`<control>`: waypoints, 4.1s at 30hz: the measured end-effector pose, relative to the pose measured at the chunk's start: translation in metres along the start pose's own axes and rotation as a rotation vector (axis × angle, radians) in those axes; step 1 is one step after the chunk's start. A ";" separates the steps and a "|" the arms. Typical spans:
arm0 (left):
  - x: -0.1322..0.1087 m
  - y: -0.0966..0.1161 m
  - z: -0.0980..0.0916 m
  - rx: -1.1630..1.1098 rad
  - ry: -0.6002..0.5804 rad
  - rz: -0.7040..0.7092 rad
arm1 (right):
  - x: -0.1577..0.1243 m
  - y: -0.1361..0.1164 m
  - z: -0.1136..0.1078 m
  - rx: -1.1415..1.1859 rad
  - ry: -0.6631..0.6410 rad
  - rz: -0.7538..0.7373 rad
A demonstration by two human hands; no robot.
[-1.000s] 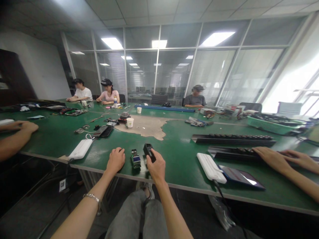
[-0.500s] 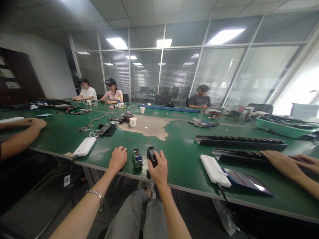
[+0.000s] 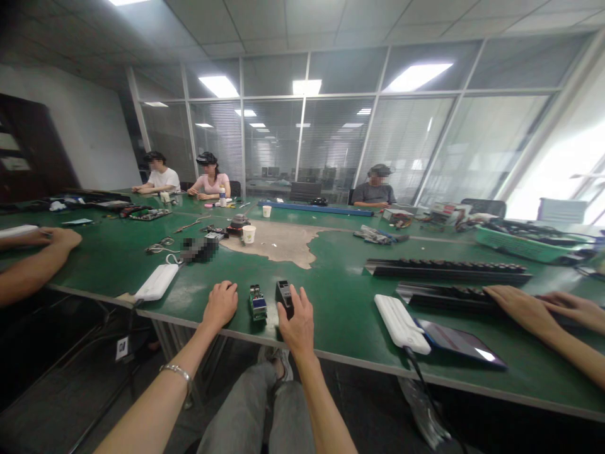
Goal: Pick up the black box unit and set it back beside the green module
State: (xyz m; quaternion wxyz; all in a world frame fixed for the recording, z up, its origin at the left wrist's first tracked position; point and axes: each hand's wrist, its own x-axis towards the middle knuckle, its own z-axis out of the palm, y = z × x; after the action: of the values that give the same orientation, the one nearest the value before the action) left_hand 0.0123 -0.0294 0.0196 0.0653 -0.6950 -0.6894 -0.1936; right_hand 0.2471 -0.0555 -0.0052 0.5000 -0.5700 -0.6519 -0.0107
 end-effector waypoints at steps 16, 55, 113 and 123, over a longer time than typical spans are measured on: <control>-0.001 -0.002 0.002 -0.003 0.028 0.008 | 0.020 -0.067 -0.007 0.209 -0.035 -0.019; 0.001 -0.003 0.003 0.009 0.018 0.010 | -0.008 -0.083 0.019 -0.072 -0.267 -0.083; 0.000 -0.001 0.001 0.001 0.012 0.012 | 0.008 -0.015 -0.006 0.122 -0.022 0.049; -0.001 -0.001 -0.001 -0.004 0.011 -0.004 | 0.021 -0.078 -0.003 0.221 -0.117 -0.031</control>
State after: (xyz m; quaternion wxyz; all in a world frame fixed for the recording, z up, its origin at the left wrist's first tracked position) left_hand 0.0112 -0.0303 0.0201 0.0673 -0.6927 -0.6899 -0.1989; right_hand 0.1936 -0.0696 0.0536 0.5206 -0.5010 -0.6859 0.0869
